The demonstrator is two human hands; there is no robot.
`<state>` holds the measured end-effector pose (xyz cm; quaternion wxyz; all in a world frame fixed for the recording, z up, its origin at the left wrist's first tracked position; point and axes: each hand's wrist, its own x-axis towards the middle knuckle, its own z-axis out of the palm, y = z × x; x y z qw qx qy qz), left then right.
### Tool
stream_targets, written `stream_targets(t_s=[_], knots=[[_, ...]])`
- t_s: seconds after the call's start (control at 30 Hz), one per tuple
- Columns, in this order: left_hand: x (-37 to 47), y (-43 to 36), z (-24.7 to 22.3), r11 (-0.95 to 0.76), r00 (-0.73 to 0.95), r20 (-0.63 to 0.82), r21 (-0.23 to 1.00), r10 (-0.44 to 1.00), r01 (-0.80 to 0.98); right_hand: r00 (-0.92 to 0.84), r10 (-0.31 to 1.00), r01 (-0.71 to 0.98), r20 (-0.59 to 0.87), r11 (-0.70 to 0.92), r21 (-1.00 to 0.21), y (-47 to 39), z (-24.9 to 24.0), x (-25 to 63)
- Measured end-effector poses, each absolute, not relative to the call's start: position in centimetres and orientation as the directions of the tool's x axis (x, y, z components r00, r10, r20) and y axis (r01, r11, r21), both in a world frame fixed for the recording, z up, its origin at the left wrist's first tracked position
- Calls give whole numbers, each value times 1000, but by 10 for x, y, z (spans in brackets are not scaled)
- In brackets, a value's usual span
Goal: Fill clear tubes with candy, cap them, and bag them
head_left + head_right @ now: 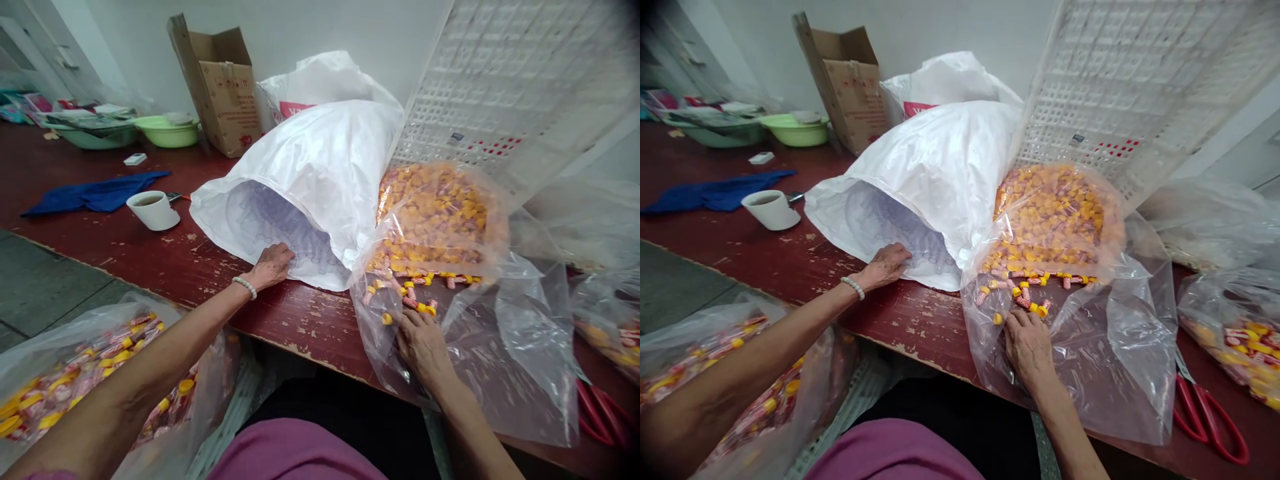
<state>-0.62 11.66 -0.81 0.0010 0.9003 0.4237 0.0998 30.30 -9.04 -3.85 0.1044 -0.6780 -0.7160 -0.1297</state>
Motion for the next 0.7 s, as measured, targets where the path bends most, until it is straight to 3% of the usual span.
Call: stream_targets(t_s=[0.13, 0.23, 0.33, 0.5, 0.6, 0.7], knots=[[-6, 111, -3, -638, 627, 152, 35, 764, 769, -87, 937, 995, 337, 62, 82, -90, -36, 300], [-5, 98, 1, -596, 589, 207, -34, 781, 802, -146, 937, 989, 319, 128, 77, -90, -32, 298], [-8, 83, 7, -515, 533, 276, -142, 800, 846, -83, 937, 997, 339, 79, 26, -93, -33, 298], [-28, 68, 14, -350, 395, 284, -198, 873, 916, 105, 914, 969, 393, -4, -249, -96, -41, 300], [-45, 65, 12, -333, 348, 140, -117, 927, 935, 221, 887, 901, 406, -27, -432, -97, -41, 300], [-62, 67, 8, -399, 399, 24, 21, 917, 917, 411, 853, 726, 322, -93, -681, -101, -32, 301]])
